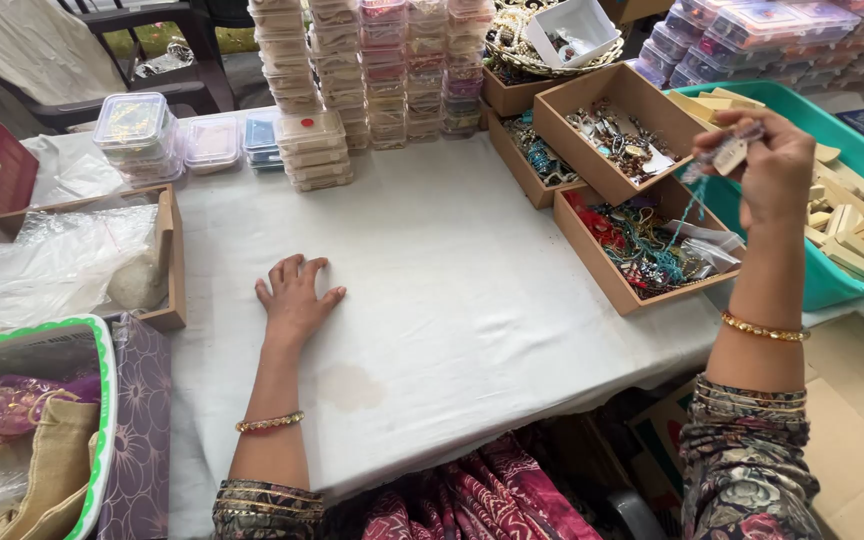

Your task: The person picks up a turquoise beaded bracelet from a box, places it into a small clear plastic bag, and then puts the bag into a beige cloth pouch. They then place the pouch into a small plastic container and stack it. Next, they pick up a green beaded bracelet, place it into a plastic bag, and put it into a beige cloth pouch.

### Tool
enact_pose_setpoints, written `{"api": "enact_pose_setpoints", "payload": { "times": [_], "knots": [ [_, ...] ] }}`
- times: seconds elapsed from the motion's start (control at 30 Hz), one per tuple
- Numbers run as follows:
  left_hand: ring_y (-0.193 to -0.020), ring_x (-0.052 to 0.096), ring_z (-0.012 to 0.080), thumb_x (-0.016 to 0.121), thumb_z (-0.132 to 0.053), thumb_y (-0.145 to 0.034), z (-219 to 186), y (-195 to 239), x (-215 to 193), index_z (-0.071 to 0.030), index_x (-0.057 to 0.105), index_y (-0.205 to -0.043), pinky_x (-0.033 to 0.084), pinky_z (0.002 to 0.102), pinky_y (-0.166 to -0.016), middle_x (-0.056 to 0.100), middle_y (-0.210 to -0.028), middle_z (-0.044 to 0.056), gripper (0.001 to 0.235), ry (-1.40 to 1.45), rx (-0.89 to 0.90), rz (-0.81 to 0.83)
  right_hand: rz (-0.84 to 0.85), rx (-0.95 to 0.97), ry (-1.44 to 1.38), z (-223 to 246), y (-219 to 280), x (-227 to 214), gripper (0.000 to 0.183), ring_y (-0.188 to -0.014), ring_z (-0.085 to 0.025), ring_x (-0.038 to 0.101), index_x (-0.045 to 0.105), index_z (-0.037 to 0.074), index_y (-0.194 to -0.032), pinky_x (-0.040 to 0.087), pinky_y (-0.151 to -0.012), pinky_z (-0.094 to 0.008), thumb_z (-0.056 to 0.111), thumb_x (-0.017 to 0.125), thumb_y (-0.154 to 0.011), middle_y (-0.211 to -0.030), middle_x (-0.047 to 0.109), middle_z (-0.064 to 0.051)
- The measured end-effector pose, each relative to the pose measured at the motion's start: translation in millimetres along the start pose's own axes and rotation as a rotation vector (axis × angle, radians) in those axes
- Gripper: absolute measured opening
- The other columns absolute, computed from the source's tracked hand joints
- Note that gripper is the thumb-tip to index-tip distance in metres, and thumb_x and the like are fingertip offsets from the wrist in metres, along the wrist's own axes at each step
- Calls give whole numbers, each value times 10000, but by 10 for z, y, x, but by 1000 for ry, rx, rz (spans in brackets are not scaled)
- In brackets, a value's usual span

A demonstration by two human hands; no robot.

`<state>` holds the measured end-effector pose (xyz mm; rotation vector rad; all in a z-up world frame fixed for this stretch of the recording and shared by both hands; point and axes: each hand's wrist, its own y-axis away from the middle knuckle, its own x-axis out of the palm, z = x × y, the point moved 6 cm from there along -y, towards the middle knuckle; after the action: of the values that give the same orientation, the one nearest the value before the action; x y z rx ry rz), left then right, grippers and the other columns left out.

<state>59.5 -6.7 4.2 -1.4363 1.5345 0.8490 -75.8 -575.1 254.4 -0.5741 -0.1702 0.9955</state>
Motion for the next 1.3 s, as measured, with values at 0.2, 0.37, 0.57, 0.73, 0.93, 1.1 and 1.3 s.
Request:
{"api": "enact_pose_setpoints", "payload": {
  "times": [0.2,0.37,0.57,0.73,0.93,1.1,1.3],
  "knots": [
    [-1148,650,211,711,-198,-919,-269,-64,118,-184,679,-1279,521,384,-1060,679,-1254,35,361,462,320,-77,242,-56,-295,745,186,1125,241,-889,-265,749,682,-77,-1205,638,-734,-353,-4,454,-1176,-1019,728,-229],
    [-1144,688,179,637,-96,-930,-617,91,200,-162,562,-1407,566,323,-1013,659,-1291,67,488,978,298,326,535,-39,-355,648,523,2273,327,-854,-259,760,684,-41,-1167,666,-743,-400,-74,394,-1018,-972,745,-214],
    [-1062,679,162,645,-61,-900,-981,481,-145,-249,351,-1494,583,326,-918,598,-1220,65,689,1367,162,663,905,61,-91,-72,1335,3512,456,-987,-217,751,582,49,-1357,652,-849,-341,-66,589,-916,-1119,745,-150],
    [-800,626,138,661,-50,-960,-436,-59,558,-67,689,-1281,541,310,-703,673,-941,69,323,1150,124,360,950,33,191,-359,1512,3569,528,-982,-201,751,580,113,-1389,629,-817,-330,-18,651,-882,-1144,753,-115],
    [-767,680,198,623,12,-856,-210,-50,-1,-100,767,-1008,559,346,-742,742,-906,72,237,636,197,-250,837,7,712,-599,1332,2873,418,-904,-207,760,671,159,-1340,603,-867,-329,99,709,-928,-1033,803,-103],
    [-863,701,340,675,-108,-862,164,55,-518,-133,753,-1024,554,472,-798,741,-951,137,182,208,1,-515,685,-460,1480,-821,1212,2052,599,-1279,-315,538,682,266,-1283,399,-1054,-680,85,753,-716,-1291,675,-54],
    [-855,706,320,755,-217,-882,735,252,-1103,-161,740,-1140,561,479,-728,738,-866,110,264,30,-302,-506,689,-250,1509,-668,1118,1268,149,-1218,-193,622,771,199,-1144,502,-1043,-361,195,681,-1025,-1126,755,22]
  ]
}}
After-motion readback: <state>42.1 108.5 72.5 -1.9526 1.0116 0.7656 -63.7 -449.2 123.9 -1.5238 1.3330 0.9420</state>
